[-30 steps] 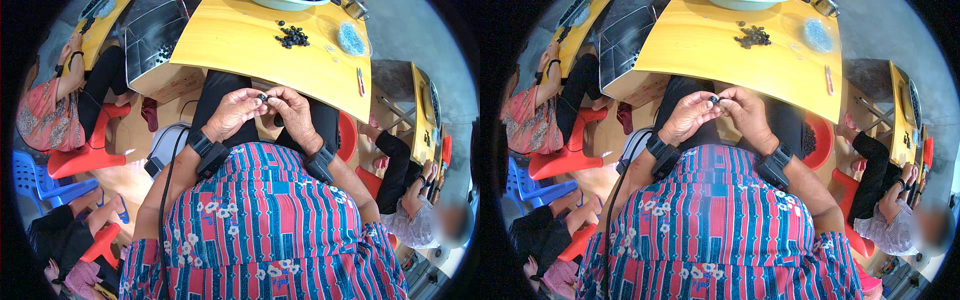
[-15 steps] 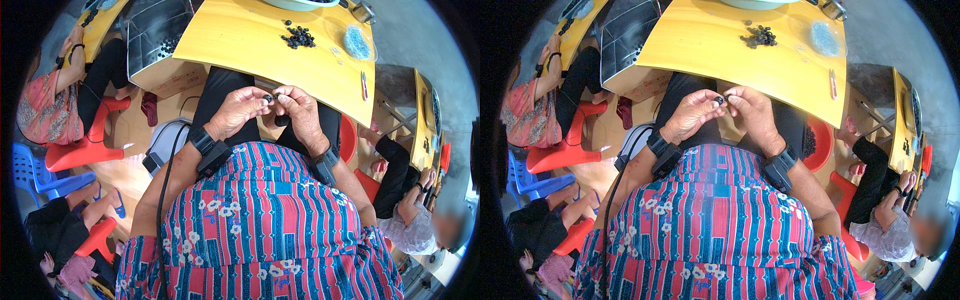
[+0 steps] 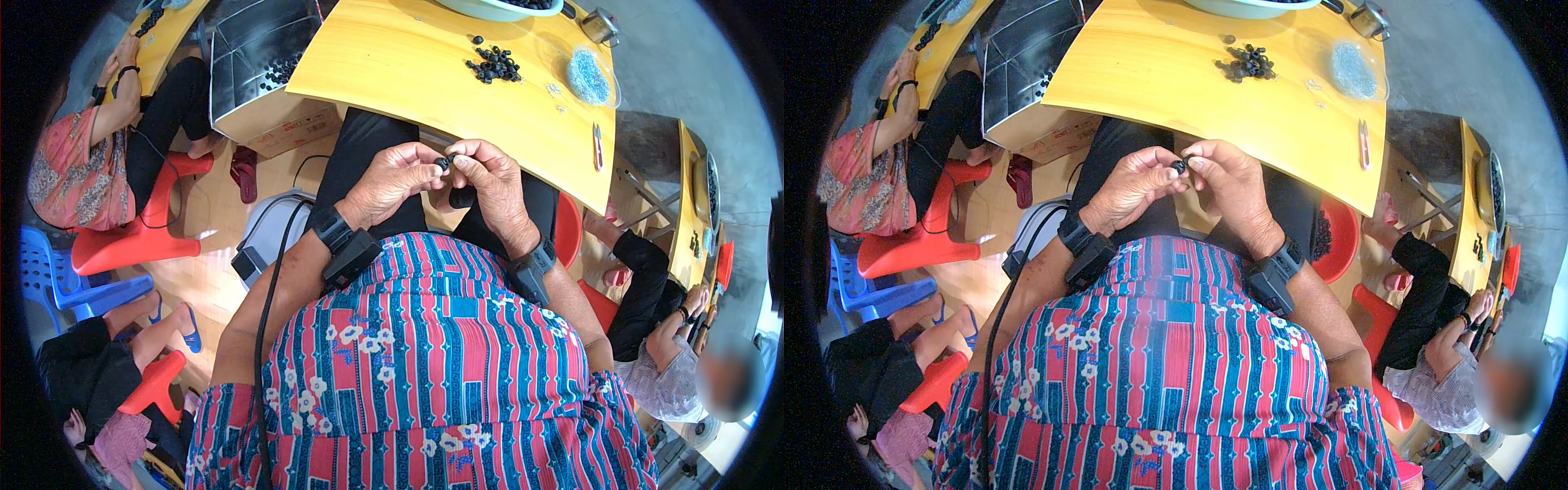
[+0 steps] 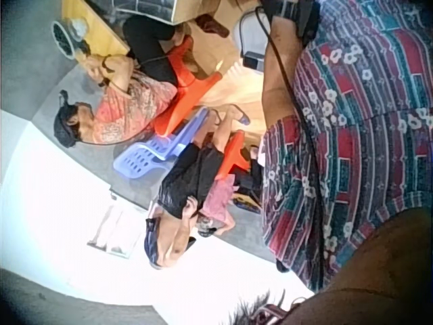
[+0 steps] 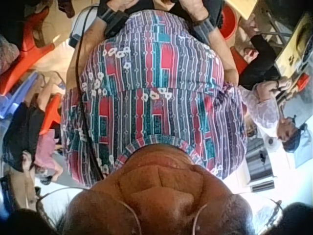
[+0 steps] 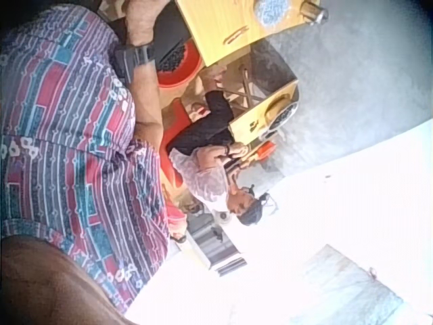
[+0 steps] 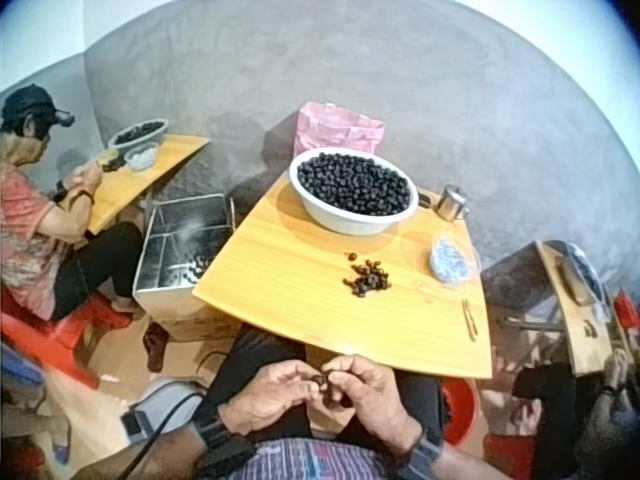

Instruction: Assembling small plastic components by hand by fitting rubber or plastic rings onto black parts.

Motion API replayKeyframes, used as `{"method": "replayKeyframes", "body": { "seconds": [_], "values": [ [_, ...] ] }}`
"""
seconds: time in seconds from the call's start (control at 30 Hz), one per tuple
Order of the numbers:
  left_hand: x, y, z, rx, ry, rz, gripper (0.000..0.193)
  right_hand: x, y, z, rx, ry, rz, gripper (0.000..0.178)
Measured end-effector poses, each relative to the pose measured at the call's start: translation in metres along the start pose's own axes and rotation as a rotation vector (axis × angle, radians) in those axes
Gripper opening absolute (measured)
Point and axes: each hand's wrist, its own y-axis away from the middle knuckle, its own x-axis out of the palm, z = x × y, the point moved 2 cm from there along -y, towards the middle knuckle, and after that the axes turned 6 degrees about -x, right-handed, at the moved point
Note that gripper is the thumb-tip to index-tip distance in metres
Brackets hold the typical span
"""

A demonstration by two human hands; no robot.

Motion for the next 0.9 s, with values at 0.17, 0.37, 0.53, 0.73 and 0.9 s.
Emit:
{"method": "replayKeyframes", "body": {
  "seconds": [0.17, 0.37, 0.53, 0.73, 0.9],
  "values": [
    [-0.0012, 0.0002, 0.0001, 0.009, 0.016, 0.005, 0.015, 0.0000, -0.0009, 0.0005, -0.001, 0.007, 0.027, 0.013],
    [-0.0006, 0.0001, -0.0001, 0.013, 0.011, 0.010, 0.015, 0.0003, -0.0011, 0.0017, -0.008, 0.022, 0.022, 0.013],
    [-0.0001, 0.0009, -0.0001, 0.011, 0.006, 0.013, 0.016, 0.0016, -0.0002, 0.0021, -0.047, 0.088, 0.009, 0.014],
    [0.0002, 0.0012, -0.0008, 0.012, -0.015, 0.020, 0.015, 0.0020, 0.0005, -0.0005, -0.002, 0.022, -0.009, 0.012],
    [-0.0012, -0.0002, -0.0008, 0.014, -0.038, 0.025, 0.014, 0.0057, 0.0008, 0.0005, -0.033, 0.028, -0.032, 0.011]
  ]
}}
